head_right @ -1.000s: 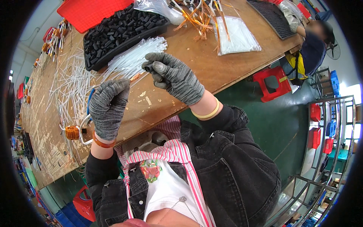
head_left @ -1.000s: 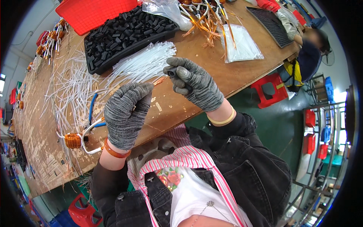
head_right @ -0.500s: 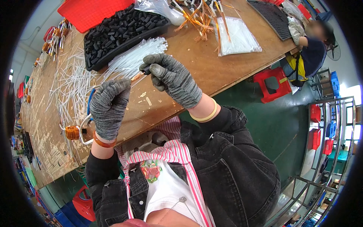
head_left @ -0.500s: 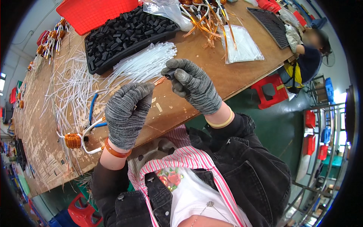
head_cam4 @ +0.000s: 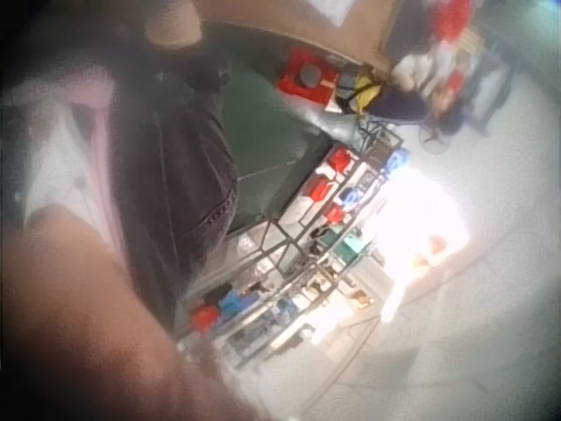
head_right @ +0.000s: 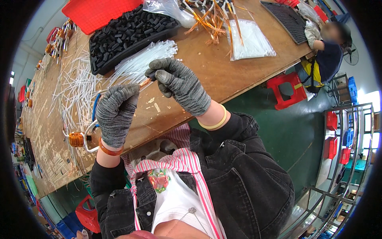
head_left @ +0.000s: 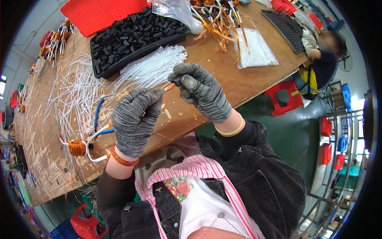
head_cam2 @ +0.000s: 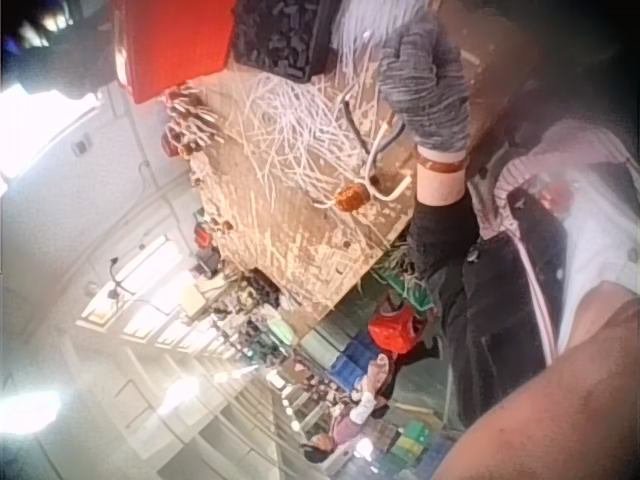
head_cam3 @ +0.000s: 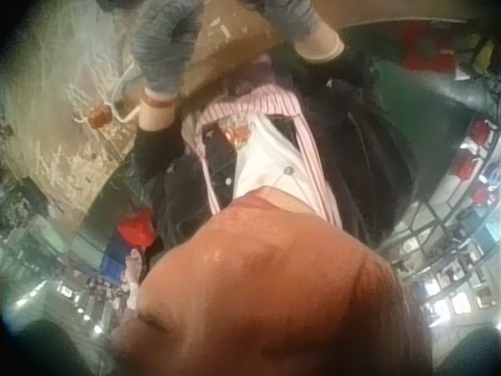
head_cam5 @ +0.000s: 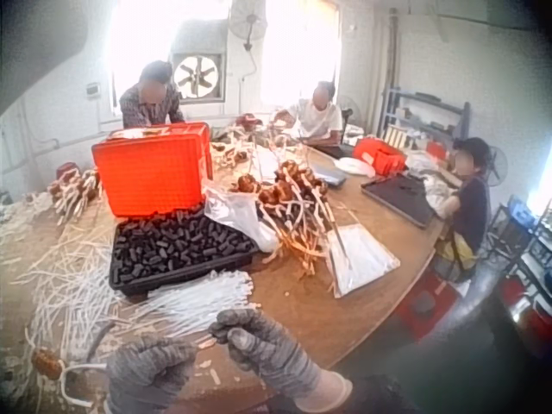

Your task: Wrapping insulation tape and copper wire around a toroidal coil and securing components with zip ties.

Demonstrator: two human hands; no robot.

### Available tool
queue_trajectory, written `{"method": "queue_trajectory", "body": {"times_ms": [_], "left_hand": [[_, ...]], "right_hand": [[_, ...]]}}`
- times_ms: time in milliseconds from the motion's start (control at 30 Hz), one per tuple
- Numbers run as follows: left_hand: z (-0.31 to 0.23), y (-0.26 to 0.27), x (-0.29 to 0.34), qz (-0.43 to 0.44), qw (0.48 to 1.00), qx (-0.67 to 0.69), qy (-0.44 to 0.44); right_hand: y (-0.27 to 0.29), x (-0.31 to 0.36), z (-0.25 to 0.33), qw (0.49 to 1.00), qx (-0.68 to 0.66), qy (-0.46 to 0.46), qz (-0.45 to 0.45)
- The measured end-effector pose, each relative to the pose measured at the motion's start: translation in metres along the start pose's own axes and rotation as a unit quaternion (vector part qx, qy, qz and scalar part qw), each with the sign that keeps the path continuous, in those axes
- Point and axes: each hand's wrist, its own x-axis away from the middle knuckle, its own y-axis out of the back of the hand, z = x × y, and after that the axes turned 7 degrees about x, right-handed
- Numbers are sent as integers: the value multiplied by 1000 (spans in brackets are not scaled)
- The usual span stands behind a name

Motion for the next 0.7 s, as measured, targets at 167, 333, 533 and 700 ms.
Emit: {"method": "queue_trajectory", "body": {"times_ms": [167,333,533,700], "left_hand": [[-1,1,0,3,1000,-24,-6],[-4,0,-2,6,1000,-20,-11],[-4,0,-1,-18,999,-8,39],[-14,3,-2,-31,994,-2,107]], "right_hand": [[-4,0,0,999,18,-18,29],[-10,0,2,998,51,-29,34],[-25,-3,0,996,89,10,-6],[-19,-4,-7,998,44,-38,12]]}}
